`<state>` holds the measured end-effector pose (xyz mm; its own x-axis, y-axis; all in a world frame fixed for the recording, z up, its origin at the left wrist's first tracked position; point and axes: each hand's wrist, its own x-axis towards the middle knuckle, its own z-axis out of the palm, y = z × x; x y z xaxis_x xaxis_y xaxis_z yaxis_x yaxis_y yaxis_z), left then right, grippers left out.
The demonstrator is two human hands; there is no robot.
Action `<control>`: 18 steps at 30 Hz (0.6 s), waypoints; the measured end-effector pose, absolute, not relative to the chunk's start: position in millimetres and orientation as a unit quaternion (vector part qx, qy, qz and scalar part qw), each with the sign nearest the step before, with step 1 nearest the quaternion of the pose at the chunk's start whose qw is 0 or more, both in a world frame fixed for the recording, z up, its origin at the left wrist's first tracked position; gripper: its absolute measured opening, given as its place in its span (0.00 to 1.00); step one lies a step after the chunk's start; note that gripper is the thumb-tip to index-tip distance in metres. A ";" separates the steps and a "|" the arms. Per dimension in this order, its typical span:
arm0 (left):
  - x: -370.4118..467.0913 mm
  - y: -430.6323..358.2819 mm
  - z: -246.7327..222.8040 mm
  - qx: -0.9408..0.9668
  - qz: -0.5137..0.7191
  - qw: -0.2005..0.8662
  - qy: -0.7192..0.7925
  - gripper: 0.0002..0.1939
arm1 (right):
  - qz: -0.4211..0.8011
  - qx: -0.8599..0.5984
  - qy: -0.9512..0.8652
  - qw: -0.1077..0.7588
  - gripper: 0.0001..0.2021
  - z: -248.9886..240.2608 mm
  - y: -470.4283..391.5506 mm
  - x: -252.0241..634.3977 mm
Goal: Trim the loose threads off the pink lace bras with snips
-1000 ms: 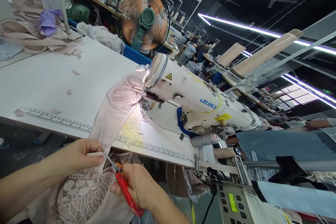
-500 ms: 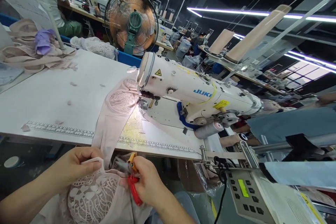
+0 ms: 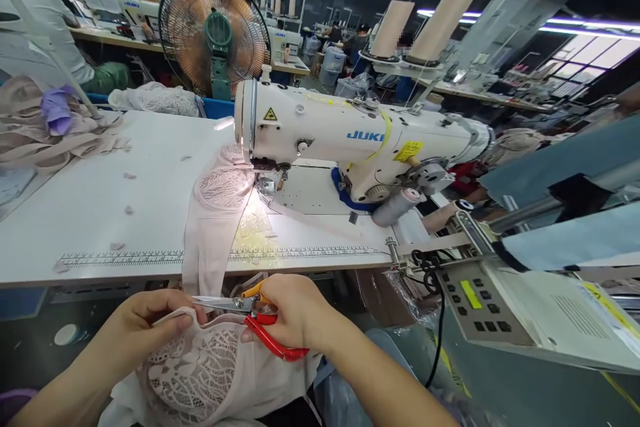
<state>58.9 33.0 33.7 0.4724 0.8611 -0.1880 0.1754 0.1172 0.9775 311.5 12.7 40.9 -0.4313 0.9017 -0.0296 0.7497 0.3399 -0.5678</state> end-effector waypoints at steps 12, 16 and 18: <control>62.5 35.3 38.6 0.587 0.257 0.628 0.441 0.08 | 0.253 -0.477 -0.830 0.137 0.20 44.8 15.4 309.9; 67.8 34.0 47.7 0.573 0.270 0.624 0.457 0.07 | 0.254 -0.479 -0.828 0.143 0.20 42.2 15.5 309.4; 69.6 33.6 50.3 0.567 0.272 0.621 0.468 0.07 | 0.264 -0.481 -0.824 0.143 0.21 40.3 15.0 308.6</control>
<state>69.6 33.6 50.3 0.4143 0.8687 -0.2715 0.1926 0.2078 0.9590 308.6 15.0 40.3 -0.4958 0.8683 -0.0180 0.7170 0.3976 -0.5725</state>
